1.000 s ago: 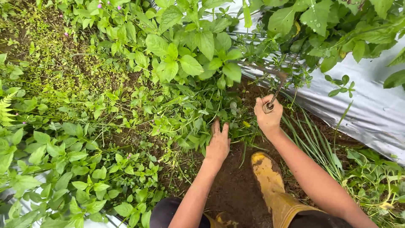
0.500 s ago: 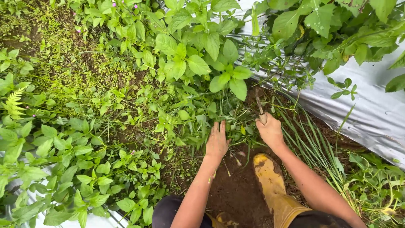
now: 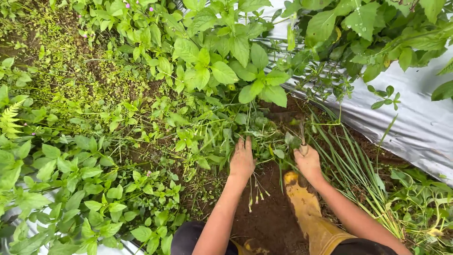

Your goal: The person uses a small hand hoe to loosen soil and uproot weeds along the edge of a garden bed covered with white plastic mulch. They repeatedly scrape the ground, pull out the loosened weeds by hand, and gather them into a pile.

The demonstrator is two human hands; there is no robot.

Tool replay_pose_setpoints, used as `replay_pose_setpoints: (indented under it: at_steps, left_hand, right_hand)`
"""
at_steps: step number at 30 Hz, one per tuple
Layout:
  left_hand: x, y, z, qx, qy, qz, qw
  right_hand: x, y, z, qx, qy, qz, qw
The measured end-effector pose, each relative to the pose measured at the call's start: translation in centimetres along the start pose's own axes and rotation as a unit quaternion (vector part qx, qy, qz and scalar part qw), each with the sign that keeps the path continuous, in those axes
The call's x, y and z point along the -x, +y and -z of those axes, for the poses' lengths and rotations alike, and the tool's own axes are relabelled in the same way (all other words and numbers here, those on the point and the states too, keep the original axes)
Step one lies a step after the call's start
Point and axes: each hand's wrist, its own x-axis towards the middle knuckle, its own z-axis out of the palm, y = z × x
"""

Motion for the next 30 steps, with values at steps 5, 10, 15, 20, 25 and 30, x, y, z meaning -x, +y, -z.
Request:
replay_pose_setpoints:
  at_steps: [5,10,15,20,25,30]
  left_hand:
    - [-0.6,-1.0,-0.9,-0.036,-0.027,-0.011,0.999]
    - [-1.4,-2.1,-1.9,-0.042,-0.020,-0.016,0.999]
    - [-0.4,-1.3,-1.2,-0.045,0.003,0.002,0.999]
    - [0.5,-1.1,0.8,-0.055,0.029,0.024,0.998]
    - [0.3,-2.3,0.1,-0.094,0.050,0.029,0.994]
    - [-0.6,-3.1,-2.0,-0.130,0.032,-0.011,0.991]
  right_hand:
    - [2.6,-1.3,2.2,0.025,0.005,0.007,1.000]
    - [3.7,-8.9,3.4,0.028,0.094,0.123,0.988]
    - [2.6,-7.5,3.3,-0.033,0.090,0.192,0.977]
    - [2.1,0.3,4.2,0.011,0.071,0.027,0.997]
    - [3.7,-2.4,6.0,0.066,0.099,0.046,0.992]
    - [1.4,-3.6,8.4,0.052,0.182,0.188,0.964]
